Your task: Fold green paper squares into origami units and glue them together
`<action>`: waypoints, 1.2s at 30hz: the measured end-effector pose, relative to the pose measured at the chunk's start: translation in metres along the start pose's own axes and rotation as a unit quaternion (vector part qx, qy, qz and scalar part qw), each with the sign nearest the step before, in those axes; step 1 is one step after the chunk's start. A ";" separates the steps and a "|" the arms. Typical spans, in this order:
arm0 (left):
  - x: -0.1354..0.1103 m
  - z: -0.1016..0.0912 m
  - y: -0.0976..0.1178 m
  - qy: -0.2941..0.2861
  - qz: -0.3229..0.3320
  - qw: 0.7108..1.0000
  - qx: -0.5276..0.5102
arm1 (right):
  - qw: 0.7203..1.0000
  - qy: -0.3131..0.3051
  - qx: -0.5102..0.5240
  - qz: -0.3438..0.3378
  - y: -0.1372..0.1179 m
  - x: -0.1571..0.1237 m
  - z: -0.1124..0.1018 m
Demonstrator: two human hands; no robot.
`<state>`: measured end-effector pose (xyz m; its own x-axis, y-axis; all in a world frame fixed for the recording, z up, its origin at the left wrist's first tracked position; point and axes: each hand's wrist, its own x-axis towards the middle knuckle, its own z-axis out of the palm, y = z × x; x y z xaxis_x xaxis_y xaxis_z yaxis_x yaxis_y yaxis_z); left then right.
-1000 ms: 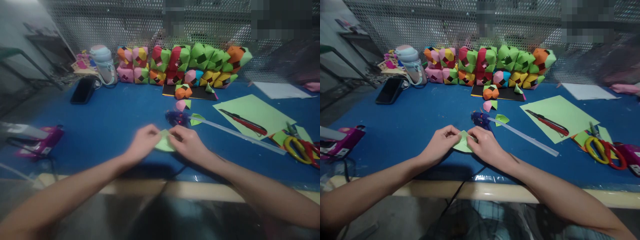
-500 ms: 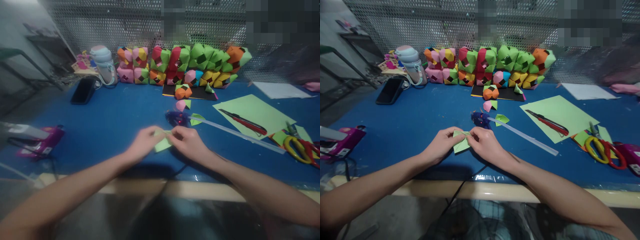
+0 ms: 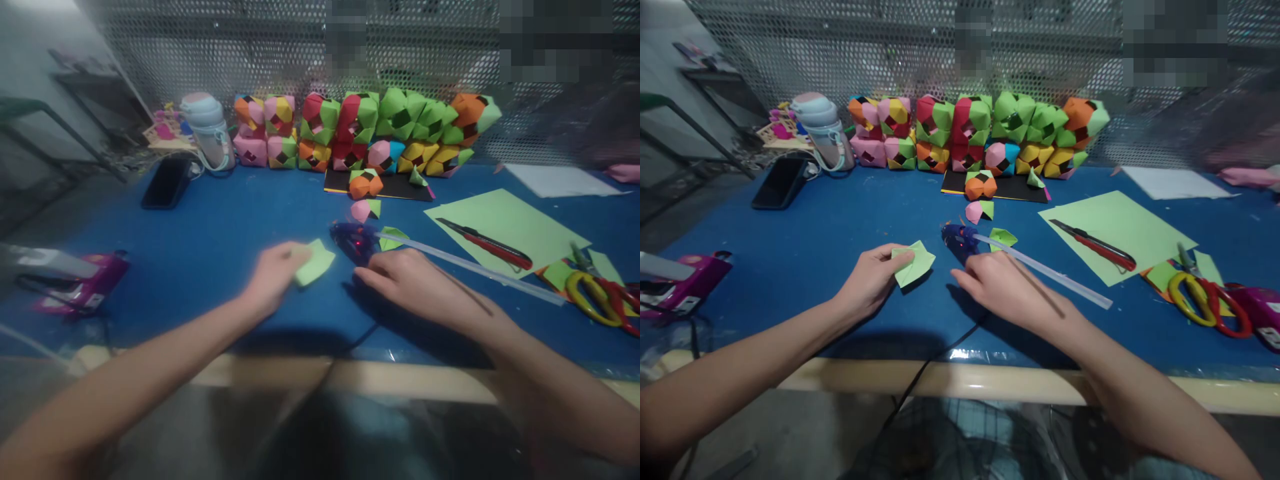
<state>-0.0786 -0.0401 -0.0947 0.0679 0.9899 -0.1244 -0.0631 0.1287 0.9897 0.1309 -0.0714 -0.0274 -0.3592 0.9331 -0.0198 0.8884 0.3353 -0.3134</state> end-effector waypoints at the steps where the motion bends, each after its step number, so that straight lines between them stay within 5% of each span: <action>1: 0.002 -0.001 -0.002 0.007 -0.001 1.000 -0.002 | 0.998 -0.020 -0.052 0.028 0.005 -0.001 -0.004; 5: 0.005 -0.001 -0.005 0.012 0.004 1.000 0.006 | 0.987 0.035 -0.134 0.086 0.025 0.008 -0.005; 9: 0.005 0.000 -0.006 0.012 0.011 0.999 0.036 | 0.996 0.086 0.017 0.002 0.034 0.028 0.022; 13: 0.007 -0.002 -0.006 0.018 0.030 0.998 0.051 | 0.978 0.128 0.157 0.048 0.030 0.039 0.046; 17: 0.010 -0.006 -0.004 0.043 0.042 0.996 0.063 | 0.960 0.173 0.221 0.008 0.024 0.032 0.047; 27: 0.006 -0.003 0.002 0.055 0.044 0.991 0.110 | 0.953 0.227 0.039 -0.196 0.007 0.014 0.045; 36: 0.005 -0.003 0.001 0.055 0.048 0.988 0.138 | 0.970 0.186 0.000 -0.154 0.004 0.012 0.040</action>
<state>-0.0814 -0.0348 -0.0941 -0.0343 0.9992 -0.0216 0.2112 0.0284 0.9770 0.1187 -0.0639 -0.0671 -0.4790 0.7713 0.4190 0.7562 0.6050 -0.2494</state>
